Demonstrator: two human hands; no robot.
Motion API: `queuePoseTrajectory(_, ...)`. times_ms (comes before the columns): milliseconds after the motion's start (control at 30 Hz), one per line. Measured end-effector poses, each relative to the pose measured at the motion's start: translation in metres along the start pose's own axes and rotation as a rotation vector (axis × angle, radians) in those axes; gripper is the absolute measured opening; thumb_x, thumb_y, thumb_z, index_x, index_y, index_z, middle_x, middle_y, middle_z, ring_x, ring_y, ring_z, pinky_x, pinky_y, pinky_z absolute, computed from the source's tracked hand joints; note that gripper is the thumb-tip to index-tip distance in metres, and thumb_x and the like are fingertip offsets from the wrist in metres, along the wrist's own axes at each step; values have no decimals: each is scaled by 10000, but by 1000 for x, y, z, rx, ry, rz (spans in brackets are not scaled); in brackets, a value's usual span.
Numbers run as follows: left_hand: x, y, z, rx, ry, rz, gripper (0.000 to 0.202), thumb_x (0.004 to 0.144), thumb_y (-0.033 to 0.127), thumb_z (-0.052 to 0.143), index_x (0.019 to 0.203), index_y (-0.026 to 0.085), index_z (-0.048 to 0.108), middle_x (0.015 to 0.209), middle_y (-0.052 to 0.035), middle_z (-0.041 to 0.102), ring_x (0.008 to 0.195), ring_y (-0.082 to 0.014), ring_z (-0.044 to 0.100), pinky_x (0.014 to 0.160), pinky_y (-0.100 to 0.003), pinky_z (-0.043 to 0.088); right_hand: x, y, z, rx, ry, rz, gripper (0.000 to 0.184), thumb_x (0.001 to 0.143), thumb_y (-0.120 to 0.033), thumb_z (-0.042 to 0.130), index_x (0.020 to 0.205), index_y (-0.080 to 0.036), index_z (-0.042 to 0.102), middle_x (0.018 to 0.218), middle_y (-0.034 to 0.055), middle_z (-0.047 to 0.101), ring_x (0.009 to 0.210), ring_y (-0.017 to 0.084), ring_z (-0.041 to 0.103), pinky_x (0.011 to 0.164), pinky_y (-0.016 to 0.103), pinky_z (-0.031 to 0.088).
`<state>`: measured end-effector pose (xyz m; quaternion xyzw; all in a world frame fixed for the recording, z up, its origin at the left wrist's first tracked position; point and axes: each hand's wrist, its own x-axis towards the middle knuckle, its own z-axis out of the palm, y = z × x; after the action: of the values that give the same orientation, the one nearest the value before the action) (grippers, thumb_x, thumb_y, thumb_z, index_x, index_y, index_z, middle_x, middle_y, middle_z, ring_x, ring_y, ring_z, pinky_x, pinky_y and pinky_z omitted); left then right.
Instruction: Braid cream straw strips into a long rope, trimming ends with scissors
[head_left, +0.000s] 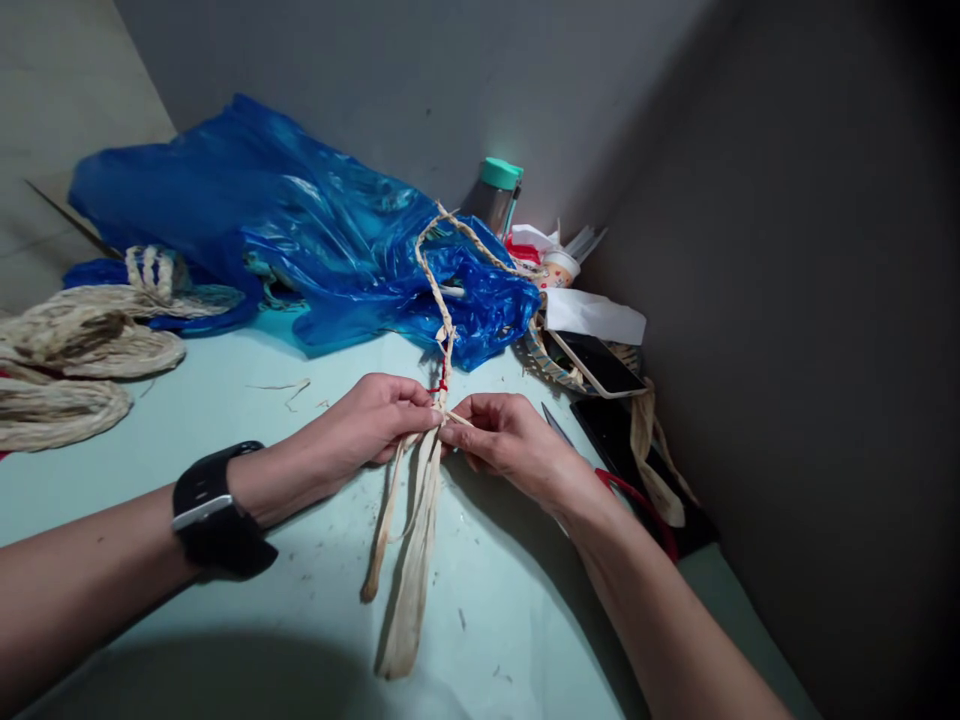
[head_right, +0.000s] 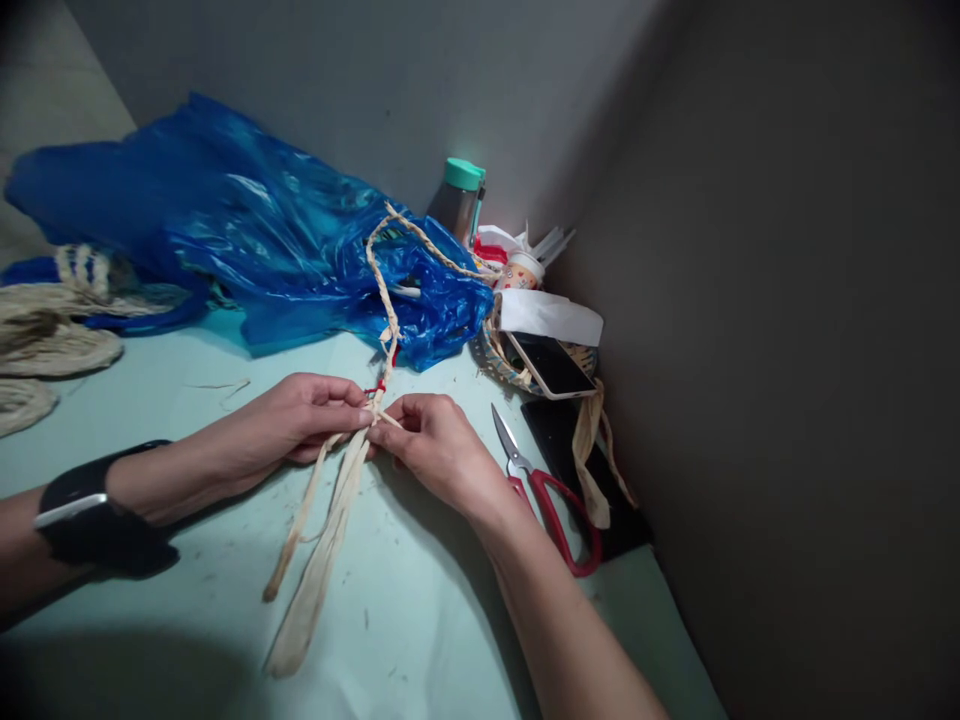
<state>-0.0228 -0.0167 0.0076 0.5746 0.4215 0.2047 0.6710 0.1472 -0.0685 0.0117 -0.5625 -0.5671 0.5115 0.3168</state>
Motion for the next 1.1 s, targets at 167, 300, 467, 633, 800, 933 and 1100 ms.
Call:
queuePoseTrajectory(167,0,1,-5,-15,-50,1,161,808,277,647,730,152,584,565,59,421,442,-35,228,406,-195,130,-5,-6,-5,12,-27,-20,292,938,-382,494,802,-155,618,671,8,623,492,78,340,462,226,243)
queuePoseTrajectory(300,1,1,-6,6,-67,19,163,817,291,643,749,156,584,577,67,391,451,-40,228,410,-196,135,-6,-11,-3,28,-17,-20,232,935,-300,484,789,-159,596,660,7,629,521,88,442,522,219,354)
queuePoseTrajectory(467,1,1,-4,83,-43,72,156,804,295,644,758,161,579,552,71,391,455,-51,258,419,-194,166,0,0,5,232,0,11,202,824,-353,668,843,-188,553,726,-3,634,679,145,626,690,268,490)
queuePoseTrajectory(633,-1,3,-3,139,-59,88,184,794,334,627,766,156,590,642,10,568,498,-73,359,447,-204,221,3,10,7,160,-16,-42,109,892,-289,541,834,-198,521,772,14,640,638,128,588,641,260,467)
queuePoseTrajectory(800,0,0,-5,313,51,227,217,737,365,668,707,159,608,591,47,491,545,-104,392,500,-217,276,2,2,8,-121,103,-68,232,898,-362,526,763,-177,565,673,-10,535,566,109,429,536,236,325)
queuePoseTrajectory(933,-1,-1,-8,510,117,318,215,781,363,615,687,172,646,600,20,551,605,-147,470,552,-238,315,5,1,12,-216,193,-98,282,903,-335,501,668,-187,544,572,-31,464,547,116,395,539,248,276)
queuePoseTrajectory(1100,-10,9,-7,777,206,331,252,833,326,542,709,177,702,654,-24,641,661,-183,537,599,-272,312,5,1,14,-329,250,-104,236,869,-279,527,663,-184,595,559,-16,546,552,124,456,556,249,293)
